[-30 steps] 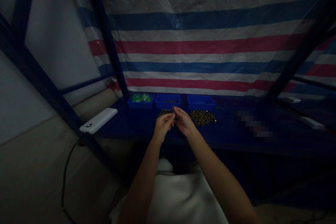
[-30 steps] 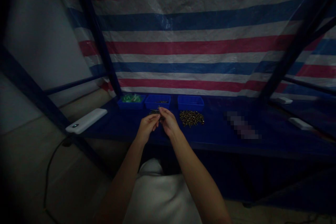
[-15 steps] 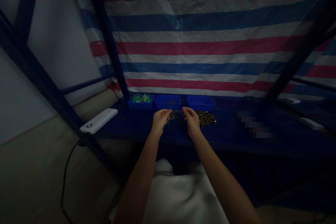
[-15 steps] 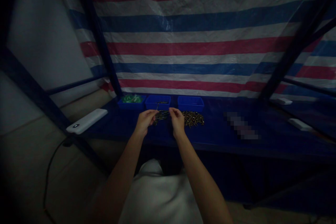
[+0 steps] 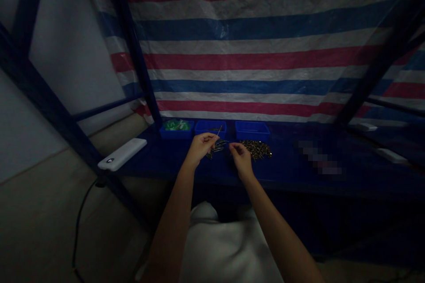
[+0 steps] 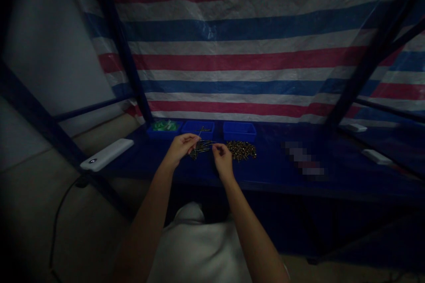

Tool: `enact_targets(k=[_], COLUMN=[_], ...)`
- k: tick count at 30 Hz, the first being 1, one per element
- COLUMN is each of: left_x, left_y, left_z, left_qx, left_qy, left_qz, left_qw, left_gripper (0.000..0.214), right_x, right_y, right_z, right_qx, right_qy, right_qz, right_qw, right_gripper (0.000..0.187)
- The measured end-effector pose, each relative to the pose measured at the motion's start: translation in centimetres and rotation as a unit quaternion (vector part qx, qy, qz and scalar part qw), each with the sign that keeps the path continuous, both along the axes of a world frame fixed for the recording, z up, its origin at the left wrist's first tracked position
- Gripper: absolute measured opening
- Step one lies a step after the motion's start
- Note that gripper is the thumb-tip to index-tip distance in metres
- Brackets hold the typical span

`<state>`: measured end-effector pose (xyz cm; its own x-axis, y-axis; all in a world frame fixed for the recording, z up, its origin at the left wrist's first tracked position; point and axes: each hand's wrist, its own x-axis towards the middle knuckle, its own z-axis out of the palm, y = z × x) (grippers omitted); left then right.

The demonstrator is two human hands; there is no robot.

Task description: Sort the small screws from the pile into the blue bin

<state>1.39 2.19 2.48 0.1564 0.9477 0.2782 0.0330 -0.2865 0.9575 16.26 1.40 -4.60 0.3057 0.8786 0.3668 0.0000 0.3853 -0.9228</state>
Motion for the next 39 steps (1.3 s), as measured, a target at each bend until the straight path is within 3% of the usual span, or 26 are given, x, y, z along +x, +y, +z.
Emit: enact_targets(k=[3,7,9,12,14,22,27,31,36,39], left_x=[-1.1,-2.3,-2.3,-2.2,-2.2,-2.5,-1.4,-1.1,-1.8,-2.2], left_y=[-0.9,-1.8,-1.8,-1.3,-1.0,1.1,4.6,6.6,6.2,4.7], left_z=[0.5,0.9,1.0,1.3,1.6,2.2,1.6,0.7,-0.6,-1.5], left_qx=[0.008,0.04,0.024,-0.022,-0.032,-0.025,-0.088,-0.154,-0.172,-0.152], left_qy=[-0.024,-0.183,-0.144,0.027,0.062,-0.124,-0.206,-0.212,-0.231,-0.261], left_qz=[-0.068,-0.112,-0.119,-0.138,-0.145,-0.174,-0.13,-0.099,-0.067,-0.029], left_qw=[0.997,0.976,0.982,0.99,0.987,0.977,0.966,0.96,0.955,0.953], left_gripper=[0.027,0.03,0.028,0.024,0.023,0.016,0.02,0.029,0.031,0.03], right_x=[0.1,0.2,0.2,0.3,0.3,0.3,0.2,0.1,0.0,-0.1], right_y=[-0.1,-0.1,-0.1,0.0,0.1,0.4,0.0,0.0,0.4,1.0], right_z=[0.0,-0.1,-0.1,-0.2,-0.3,-0.7,-0.2,-0.2,-0.6,-0.5], right_qx=[0.001,-0.003,-0.002,-0.001,-0.001,-0.005,-0.008,-0.006,0.006,0.03], right_qy=[0.002,0.001,-0.001,-0.006,-0.008,-0.01,-0.001,-0.005,-0.047,-0.16], right_qz=[0.005,0.009,0.009,0.006,0.005,0.002,0.01,0.007,0.013,0.009], right_qw=[1.0,1.0,1.0,1.0,1.0,1.0,1.0,1.0,0.999,0.987], right_gripper=[0.025,0.024,0.023,0.023,0.024,0.026,0.024,0.024,0.022,0.016])
